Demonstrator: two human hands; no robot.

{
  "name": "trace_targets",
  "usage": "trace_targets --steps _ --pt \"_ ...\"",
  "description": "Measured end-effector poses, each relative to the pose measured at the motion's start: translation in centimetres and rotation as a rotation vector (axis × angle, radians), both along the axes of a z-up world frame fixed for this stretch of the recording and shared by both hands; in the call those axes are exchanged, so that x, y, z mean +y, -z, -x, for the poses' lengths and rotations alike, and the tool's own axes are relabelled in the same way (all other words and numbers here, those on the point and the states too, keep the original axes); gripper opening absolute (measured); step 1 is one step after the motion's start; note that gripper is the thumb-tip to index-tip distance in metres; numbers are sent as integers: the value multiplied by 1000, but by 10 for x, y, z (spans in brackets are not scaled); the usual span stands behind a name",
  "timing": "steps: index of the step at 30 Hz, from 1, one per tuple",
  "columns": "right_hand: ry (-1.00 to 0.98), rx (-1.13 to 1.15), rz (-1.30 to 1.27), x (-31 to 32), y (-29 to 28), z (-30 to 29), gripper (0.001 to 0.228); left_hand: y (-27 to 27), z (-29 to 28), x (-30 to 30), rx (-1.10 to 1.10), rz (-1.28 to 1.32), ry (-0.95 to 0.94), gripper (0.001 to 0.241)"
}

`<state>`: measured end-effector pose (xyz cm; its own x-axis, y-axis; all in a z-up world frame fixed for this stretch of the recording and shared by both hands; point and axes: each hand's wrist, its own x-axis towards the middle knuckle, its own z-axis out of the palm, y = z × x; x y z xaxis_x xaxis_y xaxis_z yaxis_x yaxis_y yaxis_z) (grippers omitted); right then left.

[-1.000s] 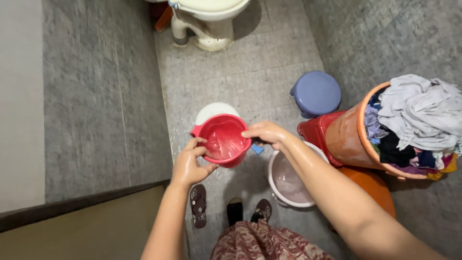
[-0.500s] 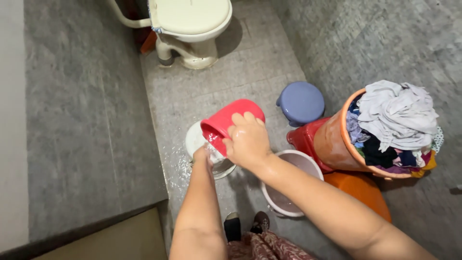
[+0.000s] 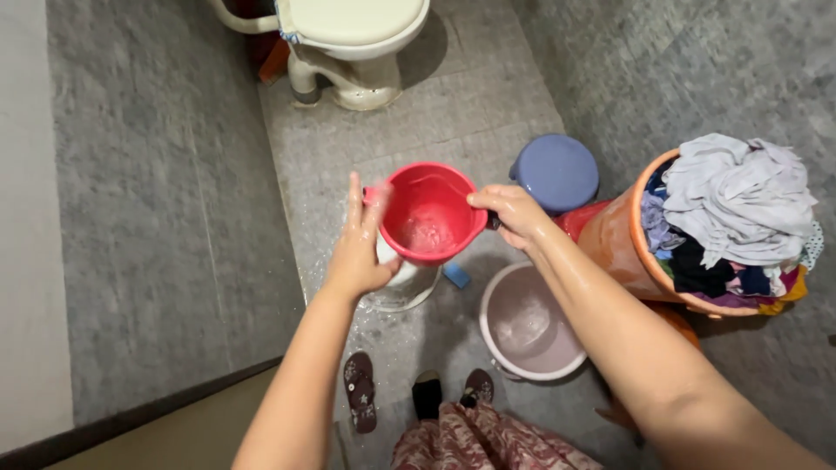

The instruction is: Scrubbing the interior and exterior of a plastic bucket with a scouring pad and rinsing it with water in a bathroom.

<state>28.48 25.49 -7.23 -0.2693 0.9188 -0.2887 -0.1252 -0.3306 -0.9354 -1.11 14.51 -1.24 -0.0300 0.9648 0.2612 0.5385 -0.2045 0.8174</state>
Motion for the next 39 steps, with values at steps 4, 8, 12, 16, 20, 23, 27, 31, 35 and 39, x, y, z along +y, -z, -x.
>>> trace_targets --steps 4,8,12,16,20,23,27,31,35,39 --pt "-142 97 198 -21 18 14 11 -28 24 -31 292 -76 255 61" --pt "-274 123 408 -39 30 49 21 -67 44 -48 303 110 336 54" --pt "-493 -219 313 -30 60 94 26 -100 58 -47 228 221 287 45" --pt "-758 -841 -20 -15 57 138 20 -92 65 -24 -230 652 316 37" --pt "-649 -814 -100 -6 55 168 19 -101 63 -3 -712 994 169 46" --pt "-576 -801 -147 -3 55 176 20 -89 69 2 -830 943 234 54" --pt "-464 -788 -216 7 50 178 20 -54 89 -4 -975 872 129 47" --pt "-352 -774 -285 14 44 167 21 -63 104 -25 -636 863 9 44" --pt "-315 -491 -52 18 74 149 31 -70 99 -49 29 895 -285 44" --pt "-295 -532 -117 15 136 114 41 26 107 -88 315 616 -355 45"
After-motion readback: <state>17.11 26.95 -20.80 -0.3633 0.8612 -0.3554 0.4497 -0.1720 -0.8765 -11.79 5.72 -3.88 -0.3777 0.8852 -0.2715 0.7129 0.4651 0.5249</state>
